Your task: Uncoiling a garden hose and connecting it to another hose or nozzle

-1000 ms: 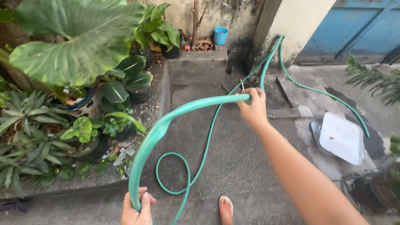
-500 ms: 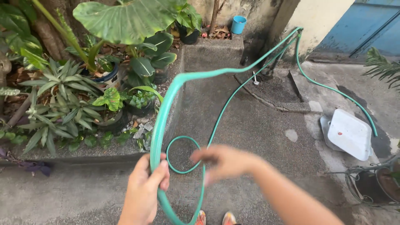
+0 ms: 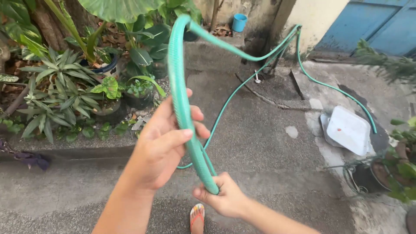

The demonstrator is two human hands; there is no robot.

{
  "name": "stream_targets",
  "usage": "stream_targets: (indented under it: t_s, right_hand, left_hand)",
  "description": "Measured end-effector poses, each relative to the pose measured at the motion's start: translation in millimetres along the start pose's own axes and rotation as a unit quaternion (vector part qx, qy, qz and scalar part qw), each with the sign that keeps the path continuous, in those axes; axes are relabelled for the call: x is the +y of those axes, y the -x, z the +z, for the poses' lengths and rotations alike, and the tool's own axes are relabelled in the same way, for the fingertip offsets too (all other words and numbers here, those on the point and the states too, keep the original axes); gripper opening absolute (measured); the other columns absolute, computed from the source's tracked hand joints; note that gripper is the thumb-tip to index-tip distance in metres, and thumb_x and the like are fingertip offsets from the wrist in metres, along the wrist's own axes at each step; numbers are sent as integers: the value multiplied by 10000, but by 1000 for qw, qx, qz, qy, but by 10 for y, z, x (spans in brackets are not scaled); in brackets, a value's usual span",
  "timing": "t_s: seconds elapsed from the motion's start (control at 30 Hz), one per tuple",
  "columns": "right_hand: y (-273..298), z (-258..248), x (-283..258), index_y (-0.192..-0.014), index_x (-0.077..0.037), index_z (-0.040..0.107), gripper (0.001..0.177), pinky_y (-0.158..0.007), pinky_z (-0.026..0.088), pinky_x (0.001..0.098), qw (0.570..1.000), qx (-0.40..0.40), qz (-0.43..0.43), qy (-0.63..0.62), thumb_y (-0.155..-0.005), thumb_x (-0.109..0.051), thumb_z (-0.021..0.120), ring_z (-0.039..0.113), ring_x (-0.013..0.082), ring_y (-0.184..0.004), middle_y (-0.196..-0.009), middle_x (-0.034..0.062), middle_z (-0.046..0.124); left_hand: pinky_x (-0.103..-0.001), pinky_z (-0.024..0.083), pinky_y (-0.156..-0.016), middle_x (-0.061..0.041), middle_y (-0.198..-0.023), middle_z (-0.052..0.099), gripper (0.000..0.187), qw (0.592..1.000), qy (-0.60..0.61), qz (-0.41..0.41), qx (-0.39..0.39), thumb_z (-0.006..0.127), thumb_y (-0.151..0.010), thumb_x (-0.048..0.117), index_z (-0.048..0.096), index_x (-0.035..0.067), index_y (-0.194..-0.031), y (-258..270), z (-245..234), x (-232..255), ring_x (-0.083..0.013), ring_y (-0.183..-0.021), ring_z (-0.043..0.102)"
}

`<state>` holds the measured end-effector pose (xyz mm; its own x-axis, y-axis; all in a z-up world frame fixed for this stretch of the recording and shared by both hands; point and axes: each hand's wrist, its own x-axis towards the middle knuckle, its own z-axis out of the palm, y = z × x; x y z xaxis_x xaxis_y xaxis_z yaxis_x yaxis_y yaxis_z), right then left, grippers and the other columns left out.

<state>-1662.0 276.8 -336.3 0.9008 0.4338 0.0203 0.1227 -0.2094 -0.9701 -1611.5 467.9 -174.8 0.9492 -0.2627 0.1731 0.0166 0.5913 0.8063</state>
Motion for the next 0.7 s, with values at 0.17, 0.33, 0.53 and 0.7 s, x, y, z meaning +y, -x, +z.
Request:
stream_targets:
  t_s: [0.17, 0.33, 0.53, 0.7]
  right_hand:
    - [353, 11, -632, -656, -150, 475, 442, -539, 310, 268, 983, -161, -59, -70, -1009, -321, 678, 350, 80, -571, -585, -56, 389]
    - [438, 572, -968, -663, -163, 408, 471, -472, 230, 210, 926, -277, -40, -254, -1016, -418, 590, 322, 34, -516, -580, -60, 396]
    - [334, 1302, -1700, -683, -173, 499, 470, -474, 263, 175, 852, -381, -62, -353, -994, -520, 560, 355, 32, -511, -567, -53, 417]
    - [217, 1660, -2426, -699, -131, 503, 489, -451, 207, 195, 748, -449, -68, -485, -982, -524, 566, 315, 65, -501, -604, -9, 384]
  left_hand:
    - [-565, 624, -888, -98, -1102, 568, 731, 992, 71, -11, -108, 625, -952, 56, 260, 121, -1582, 452, 271, 94, -276, -888, 707]
    - [-415, 635, -668, -114, -1039, 609, 685, 988, -43, -66, -136, 675, -932, 71, 347, 103, -1533, 758, 410, 475, -205, -734, 652]
    - [-445, 545, -563, -146, -982, 658, 319, 906, -352, -189, 142, 587, -916, -61, 639, 36, -1216, 1068, 883, 1322, -278, -626, 541]
    - [-415, 516, -607, -126, -870, 580, 75, 852, -444, -167, 224, 599, -956, -25, 610, 6, -1023, 1100, 955, 1844, -250, -691, 542]
